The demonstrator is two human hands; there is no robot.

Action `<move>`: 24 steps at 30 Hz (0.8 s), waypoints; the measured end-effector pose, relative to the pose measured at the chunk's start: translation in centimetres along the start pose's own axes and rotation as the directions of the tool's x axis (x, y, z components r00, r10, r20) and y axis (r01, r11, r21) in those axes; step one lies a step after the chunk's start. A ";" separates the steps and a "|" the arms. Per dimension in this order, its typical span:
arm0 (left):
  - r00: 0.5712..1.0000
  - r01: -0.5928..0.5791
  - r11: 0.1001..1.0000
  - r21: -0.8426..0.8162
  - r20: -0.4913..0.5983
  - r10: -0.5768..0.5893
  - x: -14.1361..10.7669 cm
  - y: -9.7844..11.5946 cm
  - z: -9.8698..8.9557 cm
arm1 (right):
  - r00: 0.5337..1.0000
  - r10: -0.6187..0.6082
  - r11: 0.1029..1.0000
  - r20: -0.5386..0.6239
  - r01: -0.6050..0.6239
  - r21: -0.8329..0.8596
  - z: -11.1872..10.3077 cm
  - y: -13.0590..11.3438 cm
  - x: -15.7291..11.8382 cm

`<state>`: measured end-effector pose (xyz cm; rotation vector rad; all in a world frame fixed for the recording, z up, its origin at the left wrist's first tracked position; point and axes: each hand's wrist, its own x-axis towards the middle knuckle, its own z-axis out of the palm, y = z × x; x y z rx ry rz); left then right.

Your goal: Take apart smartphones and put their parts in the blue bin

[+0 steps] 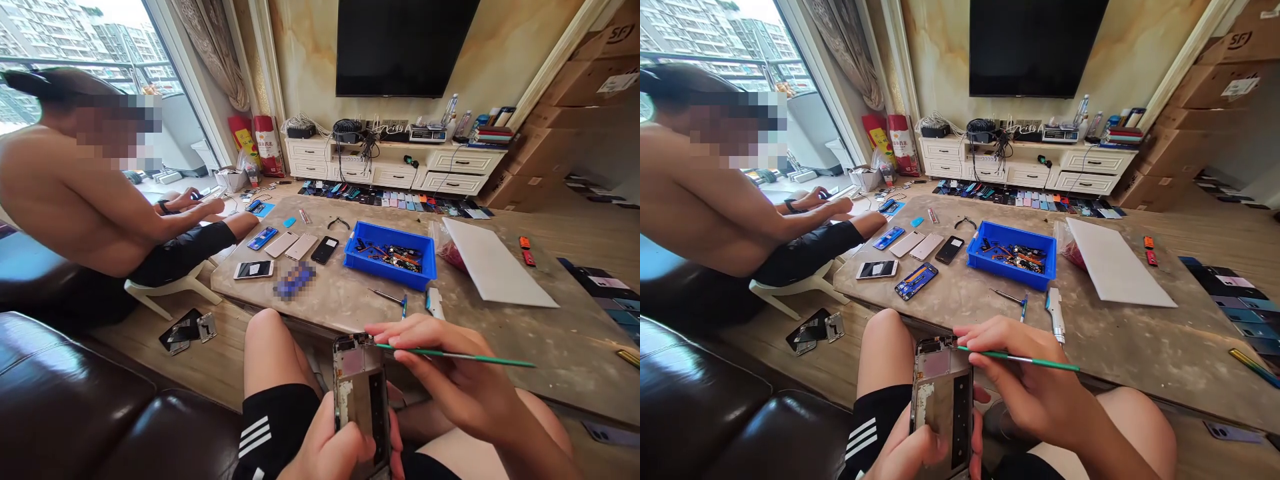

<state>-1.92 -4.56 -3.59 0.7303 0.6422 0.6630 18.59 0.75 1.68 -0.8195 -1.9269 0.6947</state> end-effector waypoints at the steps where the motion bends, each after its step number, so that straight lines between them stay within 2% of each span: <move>1: 1.000 0.008 1.000 -0.026 -0.006 -0.008 -0.1 0.4 0.2 | 1.000 0.010 1.000 0.000 -0.010 0.024 0.0 0.0 0.0; 8: 0.999 -0.007 0.987 -0.162 0.051 0.015 0.1 3.0 1.4 | 0.996 0.006 0.996 -0.090 0.003 0.093 0.3 0.1 -0.2; 13: 0.998 0.012 0.990 -0.139 0.070 -0.002 -0.2 2.7 0.9 | 0.992 -0.016 0.996 -0.128 0.026 0.082 0.3 -0.1 -0.4; 21: 1.000 0.020 0.982 -0.188 0.008 -0.019 0.3 2.1 1.1 | 0.994 -0.014 0.999 -0.112 0.019 0.042 0.4 -0.1 -0.5; 24: 0.996 0.050 0.985 -0.164 0.076 -0.038 0.8 1.3 0.3 | 0.994 -0.051 0.999 -0.098 0.050 -0.017 0.4 -0.2 -0.5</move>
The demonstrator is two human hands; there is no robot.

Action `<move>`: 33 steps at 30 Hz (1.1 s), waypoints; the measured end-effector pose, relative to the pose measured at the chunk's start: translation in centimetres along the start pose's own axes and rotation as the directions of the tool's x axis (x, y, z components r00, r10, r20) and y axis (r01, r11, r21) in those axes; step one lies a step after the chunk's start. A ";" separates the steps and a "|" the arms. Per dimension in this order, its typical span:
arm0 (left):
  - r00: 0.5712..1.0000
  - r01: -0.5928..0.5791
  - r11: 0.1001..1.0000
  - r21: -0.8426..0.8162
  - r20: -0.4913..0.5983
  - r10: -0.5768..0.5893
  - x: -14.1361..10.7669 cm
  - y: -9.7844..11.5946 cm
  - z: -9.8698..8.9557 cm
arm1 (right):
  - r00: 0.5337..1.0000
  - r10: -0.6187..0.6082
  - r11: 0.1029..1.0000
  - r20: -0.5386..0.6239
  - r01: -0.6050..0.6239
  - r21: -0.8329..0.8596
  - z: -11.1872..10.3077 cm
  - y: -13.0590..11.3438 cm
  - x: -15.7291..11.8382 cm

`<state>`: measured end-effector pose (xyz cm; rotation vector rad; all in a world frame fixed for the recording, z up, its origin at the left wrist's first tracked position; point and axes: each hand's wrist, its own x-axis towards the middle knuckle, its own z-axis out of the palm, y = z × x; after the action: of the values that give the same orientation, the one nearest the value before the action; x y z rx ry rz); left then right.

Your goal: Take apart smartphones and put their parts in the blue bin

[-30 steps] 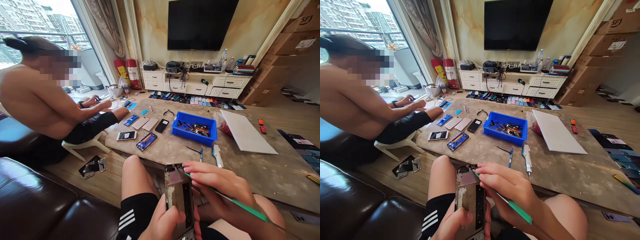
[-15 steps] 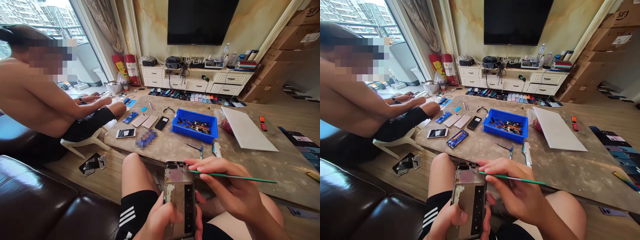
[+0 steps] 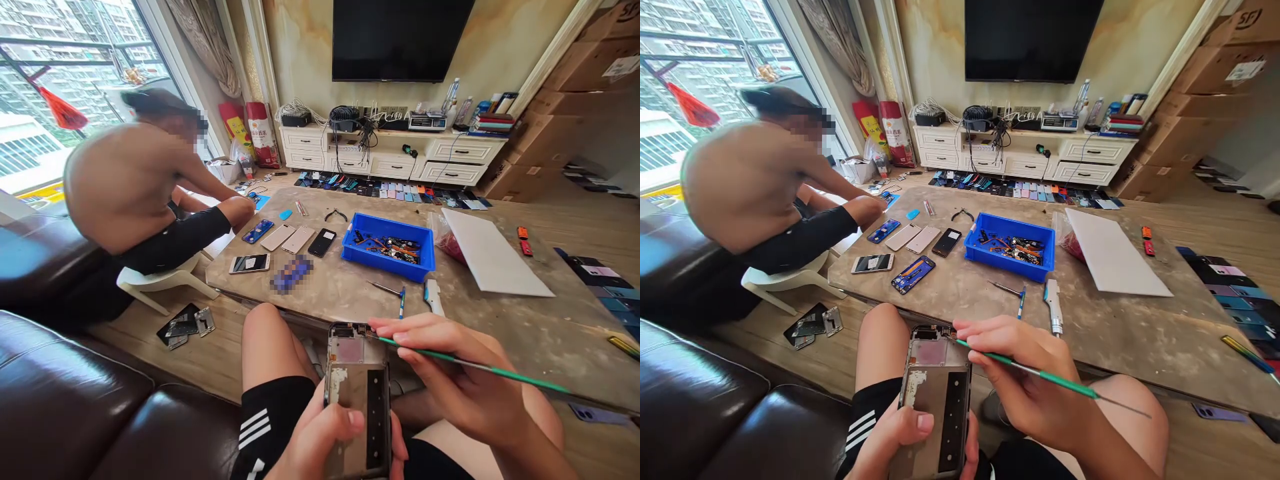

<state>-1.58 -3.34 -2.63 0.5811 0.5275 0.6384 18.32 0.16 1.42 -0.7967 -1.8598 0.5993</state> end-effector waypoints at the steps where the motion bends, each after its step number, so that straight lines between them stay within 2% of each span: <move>1: 0.999 0.021 1.000 0.020 0.028 -0.022 0.1 -0.1 -0.2 | 1.000 -0.026 0.999 0.012 0.027 -0.025 0.0 0.0 0.0; 3: 0.998 0.049 0.997 0.062 0.026 -0.051 -0.1 0.2 0.0 | 0.996 -0.079 0.995 0.037 0.081 -0.062 0.1 -0.1 -0.1; 7: 0.992 0.021 0.995 0.102 -0.128 -0.008 -1.2 1.6 1.8 | 0.996 -0.084 0.995 0.011 0.085 -0.054 0.3 -0.3 -0.1; 10: 0.991 0.012 0.995 0.103 -0.137 0.002 -1.4 2.1 2.4 | 0.996 -0.084 0.994 -0.007 0.083 -0.065 0.2 -0.5 0.2; 15: 0.998 -0.001 0.996 0.088 -0.065 0.007 -0.7 1.3 1.3 | 0.996 -0.089 0.994 -0.009 0.088 -0.062 0.4 -0.6 0.9; 20: 0.989 0.011 0.997 0.075 -0.151 0.000 -0.8 1.0 0.8 | 0.997 -0.068 0.998 -0.033 0.068 0.006 1.5 0.2 0.8; 27: 0.975 0.017 0.999 0.042 -0.223 -0.007 -1.2 1.0 0.7 | 0.999 0.018 0.999 0.041 -0.020 0.032 1.9 1.4 1.1; 30: 0.971 0.003 1.000 -0.004 -0.237 -0.004 -0.8 0.8 0.4 | 0.999 -0.016 1.000 0.031 0.016 -0.002 2.3 1.6 1.3; 33: 0.979 0.004 0.999 -0.051 -0.205 -0.014 -0.2 0.4 0.0 | 0.997 -0.081 0.996 0.000 0.081 -0.035 3.0 2.1 1.0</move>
<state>-1.85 -3.16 -2.29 0.4669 0.7055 0.7057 15.78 2.08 -0.65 -0.7403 -1.8969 0.5161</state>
